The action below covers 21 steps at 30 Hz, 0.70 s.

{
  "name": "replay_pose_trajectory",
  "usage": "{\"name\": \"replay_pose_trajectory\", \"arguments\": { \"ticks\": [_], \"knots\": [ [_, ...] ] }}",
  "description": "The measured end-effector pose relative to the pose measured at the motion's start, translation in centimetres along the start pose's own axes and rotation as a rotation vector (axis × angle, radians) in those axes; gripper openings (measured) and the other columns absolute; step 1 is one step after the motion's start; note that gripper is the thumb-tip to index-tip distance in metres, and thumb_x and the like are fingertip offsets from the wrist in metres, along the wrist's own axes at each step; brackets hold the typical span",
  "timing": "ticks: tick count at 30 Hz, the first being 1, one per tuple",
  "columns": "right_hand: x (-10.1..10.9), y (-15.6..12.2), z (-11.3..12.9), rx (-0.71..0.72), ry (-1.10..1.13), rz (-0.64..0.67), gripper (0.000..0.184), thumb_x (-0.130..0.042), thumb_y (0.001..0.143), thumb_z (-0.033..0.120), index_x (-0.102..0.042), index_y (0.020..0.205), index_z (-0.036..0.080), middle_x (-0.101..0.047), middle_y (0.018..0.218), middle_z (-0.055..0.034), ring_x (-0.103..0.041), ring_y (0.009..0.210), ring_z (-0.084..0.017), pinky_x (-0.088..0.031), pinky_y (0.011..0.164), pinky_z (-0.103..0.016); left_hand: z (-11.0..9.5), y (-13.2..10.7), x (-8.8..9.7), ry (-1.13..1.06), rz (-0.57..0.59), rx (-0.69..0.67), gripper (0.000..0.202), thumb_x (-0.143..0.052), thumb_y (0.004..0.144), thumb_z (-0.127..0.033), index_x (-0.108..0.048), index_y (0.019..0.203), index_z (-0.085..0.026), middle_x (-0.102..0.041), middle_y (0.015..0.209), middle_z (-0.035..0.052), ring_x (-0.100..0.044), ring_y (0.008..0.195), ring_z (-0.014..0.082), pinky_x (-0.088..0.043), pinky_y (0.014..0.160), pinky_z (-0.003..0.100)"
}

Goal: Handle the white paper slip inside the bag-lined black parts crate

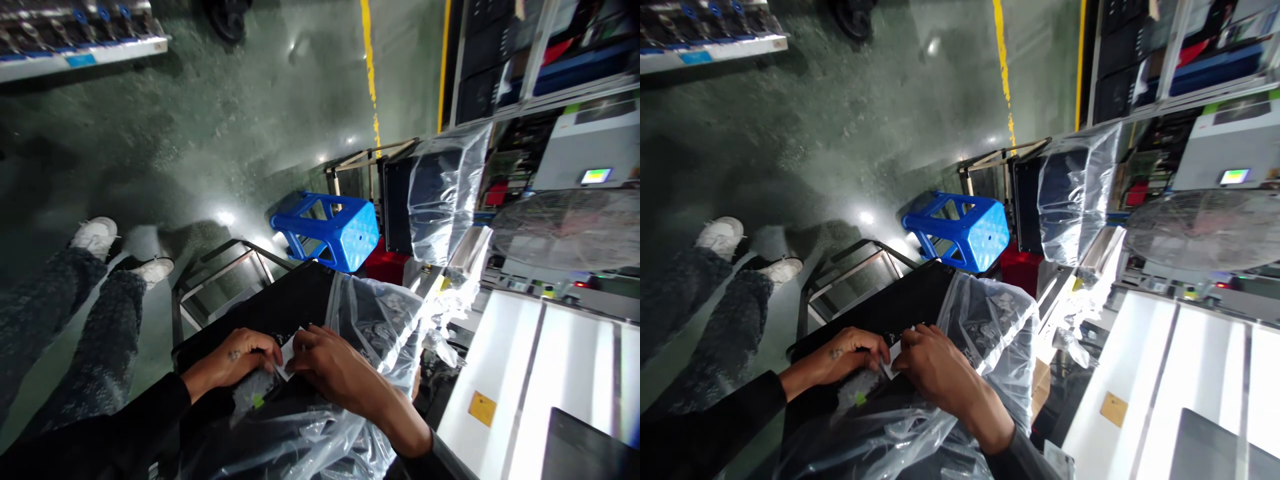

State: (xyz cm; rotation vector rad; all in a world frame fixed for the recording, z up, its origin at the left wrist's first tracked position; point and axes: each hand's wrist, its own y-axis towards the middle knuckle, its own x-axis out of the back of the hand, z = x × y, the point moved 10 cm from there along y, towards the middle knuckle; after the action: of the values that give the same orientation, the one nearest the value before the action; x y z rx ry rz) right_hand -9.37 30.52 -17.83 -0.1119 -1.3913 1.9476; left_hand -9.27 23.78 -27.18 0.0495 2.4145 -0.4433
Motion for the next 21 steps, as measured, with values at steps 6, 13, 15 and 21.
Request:
{"name": "replay_pose_trajectory", "arguments": {
  "ticks": [6,13,15,21],
  "knots": [
    [-0.58,0.04,-0.21,-0.009,-0.026,0.008,0.026,-0.044,0.099,0.034,-0.069,0.094,0.032,-0.06,0.094,0.0008,-0.051,0.09,-0.016,-0.036,0.08,-0.031,-0.55,-0.21,0.34,-0.044,-0.014,0.006,0.013,-0.066,0.076,-0.01,-0.065,0.065,-0.017,-0.076,0.101,0.0012,-0.067,0.095,0.0186,-0.046,0.087,0.028],
    [-0.61,0.17,0.18,0.048,-0.016,0.024,0.027,-0.043,0.099,0.034,-0.069,0.095,0.031,-0.059,0.096,0.0006,-0.051,0.09,-0.015,-0.037,0.082,-0.031,-0.06,-0.33,0.71,-0.063,-0.063,-0.003,0.013,-0.067,0.077,-0.013,-0.065,0.065,-0.017,-0.066,0.119,0.0033,-0.063,0.101,0.0193,-0.046,0.09,0.031],
    [-0.48,0.13,0.21,0.045,-0.012,0.024,0.027,-0.042,0.099,0.034,-0.069,0.097,0.032,-0.058,0.096,0.0008,-0.051,0.089,-0.015,-0.037,0.082,-0.03,0.01,-0.41,0.74,-0.06,-0.067,-0.002,0.013,-0.066,0.077,-0.012,-0.066,0.066,-0.017,-0.063,0.121,0.0033,-0.062,0.098,0.0182,-0.046,0.088,0.031],
    [-0.77,0.09,0.36,0.064,-0.038,0.023,0.025,-0.043,0.099,0.033,-0.067,0.092,0.031,-0.058,0.094,0.0018,-0.051,0.089,-0.015,-0.036,0.081,-0.031,-0.54,-0.59,0.95,-0.057,-0.086,0.006,0.018,-0.065,0.08,-0.015,-0.061,0.063,-0.016,-0.059,0.122,0.0048,-0.061,0.098,0.0181,-0.046,0.09,0.033]
  ]
}}
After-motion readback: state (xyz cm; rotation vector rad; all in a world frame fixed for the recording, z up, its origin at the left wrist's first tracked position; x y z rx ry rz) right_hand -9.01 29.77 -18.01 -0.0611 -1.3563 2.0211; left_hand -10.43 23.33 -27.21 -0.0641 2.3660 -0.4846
